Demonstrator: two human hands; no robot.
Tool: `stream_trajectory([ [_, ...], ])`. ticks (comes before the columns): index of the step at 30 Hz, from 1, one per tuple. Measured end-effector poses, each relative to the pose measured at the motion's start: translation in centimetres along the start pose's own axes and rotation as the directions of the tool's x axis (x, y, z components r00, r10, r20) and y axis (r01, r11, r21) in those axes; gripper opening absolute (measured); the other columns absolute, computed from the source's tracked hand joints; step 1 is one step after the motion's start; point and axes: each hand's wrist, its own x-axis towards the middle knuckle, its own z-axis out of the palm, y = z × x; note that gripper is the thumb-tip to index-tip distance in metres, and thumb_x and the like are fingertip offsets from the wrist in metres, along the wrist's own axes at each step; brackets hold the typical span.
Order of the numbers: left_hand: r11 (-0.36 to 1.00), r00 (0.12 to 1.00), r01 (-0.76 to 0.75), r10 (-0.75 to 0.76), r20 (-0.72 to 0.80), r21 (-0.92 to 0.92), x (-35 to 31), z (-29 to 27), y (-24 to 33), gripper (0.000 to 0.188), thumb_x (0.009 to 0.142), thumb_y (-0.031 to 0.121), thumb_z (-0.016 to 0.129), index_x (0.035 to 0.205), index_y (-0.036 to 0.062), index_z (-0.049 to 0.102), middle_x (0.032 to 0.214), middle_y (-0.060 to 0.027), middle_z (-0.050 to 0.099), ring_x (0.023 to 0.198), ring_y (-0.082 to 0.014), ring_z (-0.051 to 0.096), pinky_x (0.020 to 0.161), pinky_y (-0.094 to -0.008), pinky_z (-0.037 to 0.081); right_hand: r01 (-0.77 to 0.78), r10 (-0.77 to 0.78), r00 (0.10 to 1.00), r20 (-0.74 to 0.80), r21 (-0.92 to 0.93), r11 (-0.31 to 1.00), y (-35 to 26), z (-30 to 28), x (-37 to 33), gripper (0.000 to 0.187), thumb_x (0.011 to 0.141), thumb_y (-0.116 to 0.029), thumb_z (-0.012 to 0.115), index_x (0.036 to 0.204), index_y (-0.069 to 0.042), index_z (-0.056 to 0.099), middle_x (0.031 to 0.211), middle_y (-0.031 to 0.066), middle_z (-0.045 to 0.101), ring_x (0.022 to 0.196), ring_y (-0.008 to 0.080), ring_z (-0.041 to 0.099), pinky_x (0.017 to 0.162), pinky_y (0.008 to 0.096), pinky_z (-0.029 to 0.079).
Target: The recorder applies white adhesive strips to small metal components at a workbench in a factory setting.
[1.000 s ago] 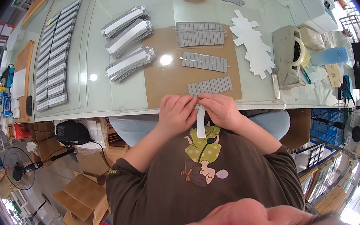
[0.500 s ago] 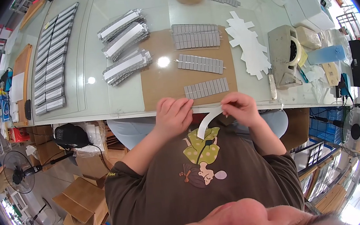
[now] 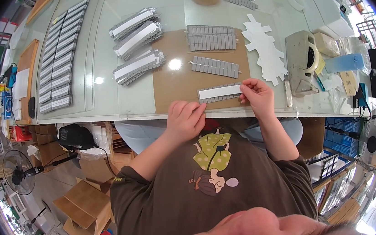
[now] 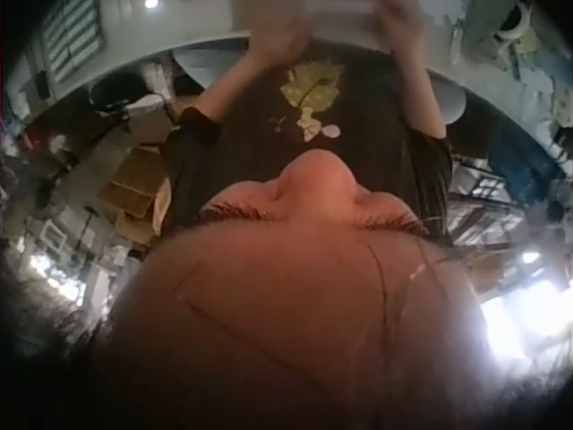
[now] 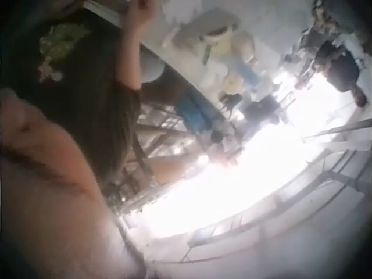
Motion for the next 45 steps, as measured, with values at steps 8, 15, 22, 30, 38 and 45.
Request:
stream_trajectory([
  [8, 1.0, 1.0, 0.014, -0.014, 0.001, -0.025, 0.4, -0.1, 0.1, 0.03, 0.079, 0.016, 0.076, 0.108, 0.0083, 0.075, 0.114, -0.0024, 0.065, 0.105, -0.0243, 0.056, 0.093, -0.0439, 0.046, -0.002, 0.004, 0.999, 0.035, -0.051, 0.999, 0.3, 0.0, 0.5, 0.016, 0.095, -0.003, 0.072, 0.109, 0.002, 0.069, 0.085, 0.0043, 0.07, 0.068, 0.009, 0.067, 0.058, 0.0218, 0.055],
  [15, 0.999, 1.0, 0.006, -0.006, 0.011, -0.034, 0.4, -0.1, 0.2, 0.031, 0.079, 0.015, 0.076, 0.108, 0.0083, 0.074, 0.118, -0.0032, 0.066, 0.107, -0.0245, 0.058, 0.093, -0.0441, 0.047, 0.023, -0.022, 0.999, 0.024, -0.08, 0.997, 0.6, 0.0, 0.2, 0.016, 0.095, -0.004, 0.072, 0.109, 0.003, 0.069, 0.085, 0.0044, 0.07, 0.068, 0.0089, 0.067, 0.058, 0.0223, 0.055],
  [22, 0.999, 0.999, 0.021, -0.02, 0.031, -0.04, 0.2, -0.4, 0.4, 0.032, 0.077, 0.014, 0.076, 0.109, 0.0074, 0.074, 0.117, -0.004, 0.068, 0.105, -0.026, 0.059, 0.091, -0.0427, 0.047, 0.063, -0.066, 0.997, -0.036, -0.094, 0.994, 1.0, -0.7, -0.7, 0.021, 0.096, -0.002, 0.069, 0.117, 0.003, 0.067, 0.093, 0.0049, 0.069, 0.073, 0.0097, 0.067, 0.061, 0.0237, 0.057],
  [30, 0.999, 0.999, -0.011, 0.012, 0.036, -0.032, 0.9, 0.2, -0.1, 0.034, 0.079, 0.016, 0.075, 0.113, 0.0085, 0.073, 0.119, -0.0031, 0.066, 0.106, -0.0262, 0.058, 0.091, -0.043, 0.047, 0.411, -0.492, 0.87, -0.035, -0.501, 0.762, 1.7, -2.6, -1.4, 0.016, 0.092, -0.002, 0.069, 0.109, 0.0, 0.069, 0.093, 0.008, 0.07, 0.074, 0.0142, 0.068, 0.065, 0.0296, 0.055],
  [38, 0.999, 0.999, -0.028, 0.027, 0.021, 0.038, -0.2, 0.0, -0.2, 0.033, 0.08, 0.02, 0.075, 0.111, 0.0093, 0.075, 0.116, -0.0059, 0.066, 0.103, -0.0297, 0.057, 0.089, -0.0432, 0.046, 0.663, -0.765, 0.625, 0.155, -0.623, 0.415, 3.9, -3.1, -1.1, 0.016, 0.083, -0.001, 0.072, 0.099, -0.004, 0.07, 0.093, 0.0148, 0.071, 0.084, 0.0351, 0.069, 0.071, 0.0414, 0.057],
  [45, 0.996, 1.0, -0.015, 0.014, 0.009, 0.084, 0.4, 0.0, 0.9, 0.033, 0.082, 0.023, 0.075, 0.112, 0.0104, 0.075, 0.12, -0.0076, 0.064, 0.109, -0.0309, 0.055, 0.095, -0.0453, 0.044, 0.742, -0.836, 0.539, 0.105, -0.528, 0.413, 3.3, -3.8, -2.1, 0.017, 0.083, 0.001, 0.073, 0.099, -0.002, 0.069, 0.093, 0.0151, 0.071, 0.08, 0.0343, 0.07, 0.069, 0.0402, 0.057],
])
